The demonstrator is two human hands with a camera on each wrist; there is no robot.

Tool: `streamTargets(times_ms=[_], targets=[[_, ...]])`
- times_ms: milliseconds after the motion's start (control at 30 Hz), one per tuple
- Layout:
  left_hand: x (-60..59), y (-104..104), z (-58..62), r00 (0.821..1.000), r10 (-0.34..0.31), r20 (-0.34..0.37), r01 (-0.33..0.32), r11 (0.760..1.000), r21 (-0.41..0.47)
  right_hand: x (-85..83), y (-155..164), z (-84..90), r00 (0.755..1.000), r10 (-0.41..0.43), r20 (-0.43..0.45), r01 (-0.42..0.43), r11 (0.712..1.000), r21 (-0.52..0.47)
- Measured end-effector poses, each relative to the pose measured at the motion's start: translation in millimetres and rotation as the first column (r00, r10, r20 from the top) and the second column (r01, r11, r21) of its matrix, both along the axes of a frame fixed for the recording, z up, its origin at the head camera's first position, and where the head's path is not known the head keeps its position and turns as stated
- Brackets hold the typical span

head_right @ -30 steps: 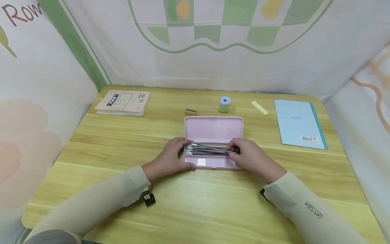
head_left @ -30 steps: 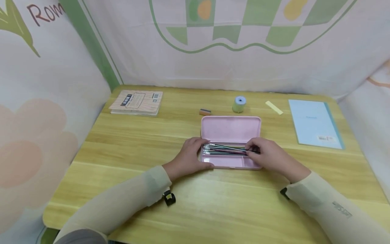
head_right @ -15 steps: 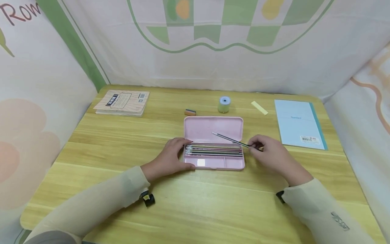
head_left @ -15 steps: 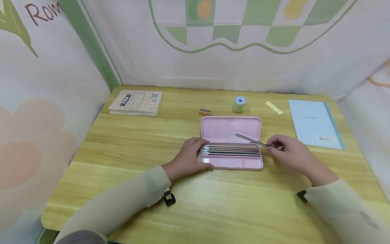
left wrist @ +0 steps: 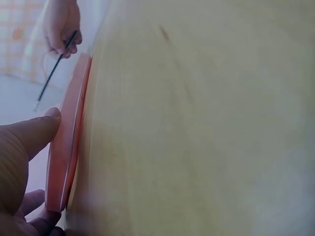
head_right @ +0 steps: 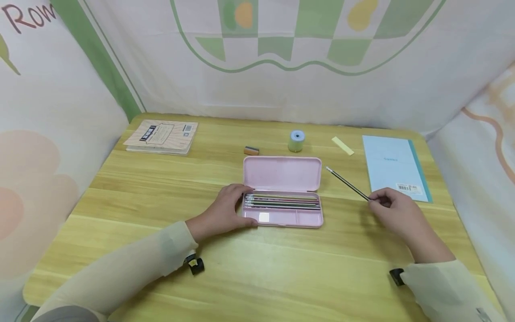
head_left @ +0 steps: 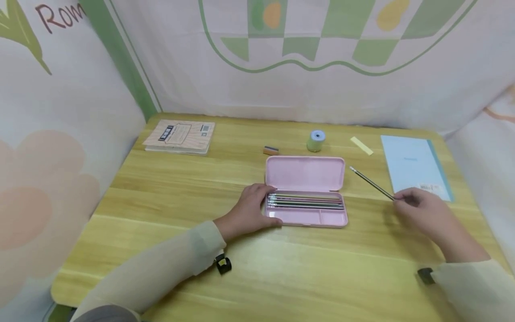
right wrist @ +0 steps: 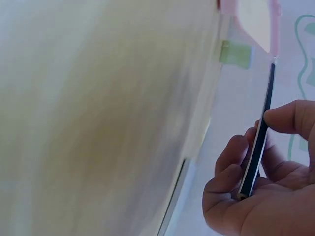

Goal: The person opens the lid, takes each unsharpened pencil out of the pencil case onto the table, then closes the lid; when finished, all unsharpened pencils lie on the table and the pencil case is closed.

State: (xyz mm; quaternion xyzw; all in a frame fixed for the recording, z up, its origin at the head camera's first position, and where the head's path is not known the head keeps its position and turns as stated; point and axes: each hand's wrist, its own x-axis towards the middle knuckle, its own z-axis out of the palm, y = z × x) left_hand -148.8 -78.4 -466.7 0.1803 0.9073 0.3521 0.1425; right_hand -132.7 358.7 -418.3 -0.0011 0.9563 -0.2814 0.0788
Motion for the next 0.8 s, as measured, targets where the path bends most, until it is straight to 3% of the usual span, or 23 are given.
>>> streamTargets(times_ms=[333,800], targets=[[1.1,0,1.8,1.0,-0.001,0.004,0.001,1.0,0.001,1.6,17,-9.3,0.993,-0.029,0.113,0.017,0.994,0.104],[3.1,1,4.7,1.0,0.004,0.012,-0.004,1.0,0.001,-8.5,32,-14.0,0.989,0.045,0.141,-0.068,0.984,0.163]])
